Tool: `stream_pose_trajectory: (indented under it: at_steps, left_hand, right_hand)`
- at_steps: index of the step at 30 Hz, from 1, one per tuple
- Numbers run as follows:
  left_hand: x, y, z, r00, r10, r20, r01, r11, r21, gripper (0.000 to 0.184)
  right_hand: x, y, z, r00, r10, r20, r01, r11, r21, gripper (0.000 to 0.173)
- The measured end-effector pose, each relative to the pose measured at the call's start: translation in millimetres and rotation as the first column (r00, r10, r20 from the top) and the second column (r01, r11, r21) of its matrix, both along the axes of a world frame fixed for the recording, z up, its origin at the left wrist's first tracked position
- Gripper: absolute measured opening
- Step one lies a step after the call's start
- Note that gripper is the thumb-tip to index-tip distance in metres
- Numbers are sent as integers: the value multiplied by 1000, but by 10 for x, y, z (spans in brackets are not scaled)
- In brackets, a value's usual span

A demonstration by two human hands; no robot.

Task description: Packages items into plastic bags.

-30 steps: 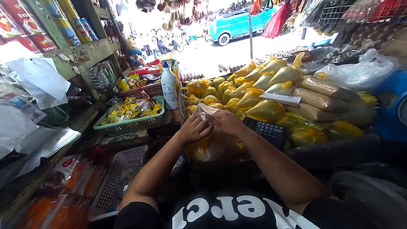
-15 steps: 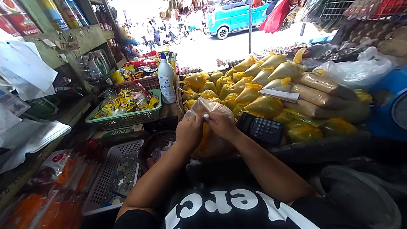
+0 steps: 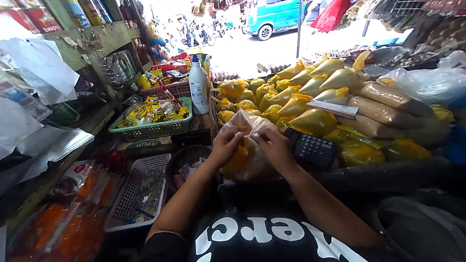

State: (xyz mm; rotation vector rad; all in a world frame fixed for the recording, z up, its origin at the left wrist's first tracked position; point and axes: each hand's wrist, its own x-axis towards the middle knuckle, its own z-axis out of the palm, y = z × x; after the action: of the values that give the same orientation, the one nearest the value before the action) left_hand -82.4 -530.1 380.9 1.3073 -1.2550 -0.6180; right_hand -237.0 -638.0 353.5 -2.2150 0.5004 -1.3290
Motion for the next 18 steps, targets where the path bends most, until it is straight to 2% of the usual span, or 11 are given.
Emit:
stream_pose_trajectory:
  at_steps: [1, 2, 3, 5, 7, 9, 10, 12, 13, 16, 18]
  left_hand:
    - [-26, -44, 33, 983, -62, -171, 67, 998, 22, 30]
    - [-30, -88, 55, 956, -118, -267, 135, 990, 45, 31]
    - [-16, -122, 71, 941, -158, -298, 185, 980, 67, 29]
    - [24, -147, 92, 964, -196, -180, 215, 972, 97, 21]
    - [38, -149, 87, 972, -158, 176, 139, 984, 114, 22]
    - [-1, -145, 57, 858, -64, 509, 40, 998, 58, 28]
    - [-20, -165, 2, 814, 1, 581, 11, 1000, -17, 27]
    - [-3, -218, -142, 809, 104, 578, -24, 989, -145, 21]
    - [22, -225, -190, 831, 108, 546, -23, 987, -160, 21]
    - [89, -203, -229, 862, 70, 503, 14, 987, -160, 23]
    - [111, -188, -265, 874, 48, 483, 44, 983, -178, 22]
  right_hand:
    - [-31, 46, -19, 999, 39, 16, -39, 999, 38, 20]
    - [-49, 80, -24, 997, 68, 42, -71, 994, 87, 18]
    - [-52, 94, -19, 994, 86, 71, -95, 986, 136, 17]
    - [-39, 91, 8, 988, 102, 119, -126, 969, 214, 15]
    - [-13, 96, 30, 988, 86, 125, -114, 965, 235, 15]
    - [27, 126, 28, 996, 32, 83, -45, 987, 154, 15]
    - [38, 142, 42, 999, 11, 39, -15, 996, 87, 15]
    - [51, 126, 94, 999, 18, -39, -19, 1000, -23, 15]
    - [42, 92, 143, 994, 56, -91, -60, 998, -35, 19]
    - [-31, -103, 343, 916, 302, -263, -286, 953, 96, 38]
    - [-27, -208, 419, 855, 324, -404, -352, 936, 7, 45]
